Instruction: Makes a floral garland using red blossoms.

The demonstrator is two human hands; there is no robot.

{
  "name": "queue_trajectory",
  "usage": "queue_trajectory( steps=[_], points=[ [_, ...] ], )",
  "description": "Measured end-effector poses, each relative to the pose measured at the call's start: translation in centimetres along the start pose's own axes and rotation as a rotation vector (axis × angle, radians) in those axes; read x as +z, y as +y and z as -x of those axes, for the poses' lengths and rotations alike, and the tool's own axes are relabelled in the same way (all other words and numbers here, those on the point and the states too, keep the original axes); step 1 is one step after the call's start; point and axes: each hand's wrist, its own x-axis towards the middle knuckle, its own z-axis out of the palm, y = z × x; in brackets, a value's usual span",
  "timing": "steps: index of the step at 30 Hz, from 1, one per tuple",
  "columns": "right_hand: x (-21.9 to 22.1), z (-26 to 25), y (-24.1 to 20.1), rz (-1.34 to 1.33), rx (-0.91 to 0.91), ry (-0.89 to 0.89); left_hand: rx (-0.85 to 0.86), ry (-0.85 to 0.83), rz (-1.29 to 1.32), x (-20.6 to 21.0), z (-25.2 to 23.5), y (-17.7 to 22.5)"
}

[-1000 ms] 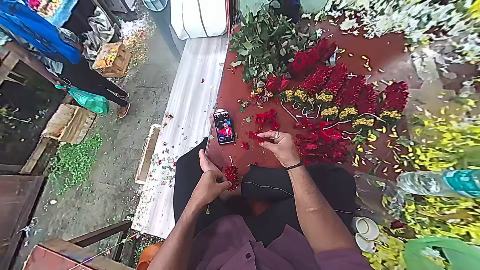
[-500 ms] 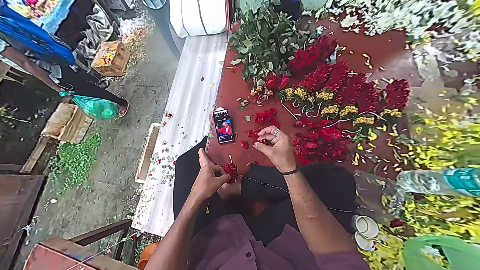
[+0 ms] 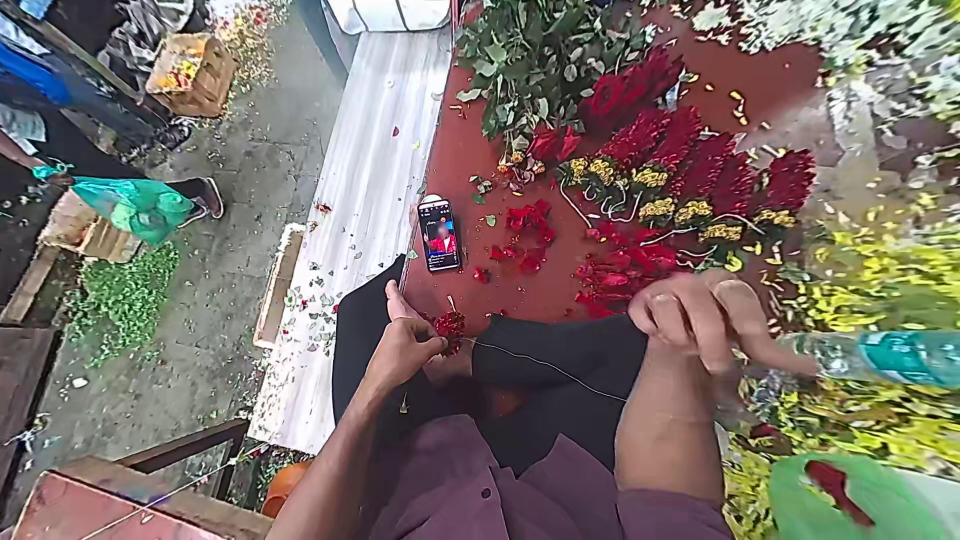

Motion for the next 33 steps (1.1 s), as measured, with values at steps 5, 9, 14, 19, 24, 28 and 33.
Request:
queue_trajectory(
  steps=[5,9,14,19,24,28,33],
  points=[
    [-8.9,0.2,5.0,0.829,0.837,0.87,0.02,-0.006,0.013,0.3,-0.2,0.6],
    [-14.1,1.6,11.2,1.592,1.461,0.809,0.011,0.0,0.009,0.2,0.1,0.8],
    [-14.9,3.4,13.3,1.648,1.406,0.784,-0.024,0.023,0.018,-0.2,0.6,0.2],
    [-11.5,2.0,11.9,1.328,1.025,0.955,-0.007,0.013,0.02,0.0,0.8,0.2],
    [-5.7,0.2,11.2,1.071,0.794,0.912,0.009,0.007,0.024,0.5,0.8,0.1],
    [-2.2,-0.4,11.3,0.858,0.687,0.922,0.017,-0.012,0.018,0.7,1.0,0.2],
    [-0.7,-0.8,11.3,0.695,0.711,0.96,0.032,-0.003,0.004,0.6,1.0,0.3]
  ],
)
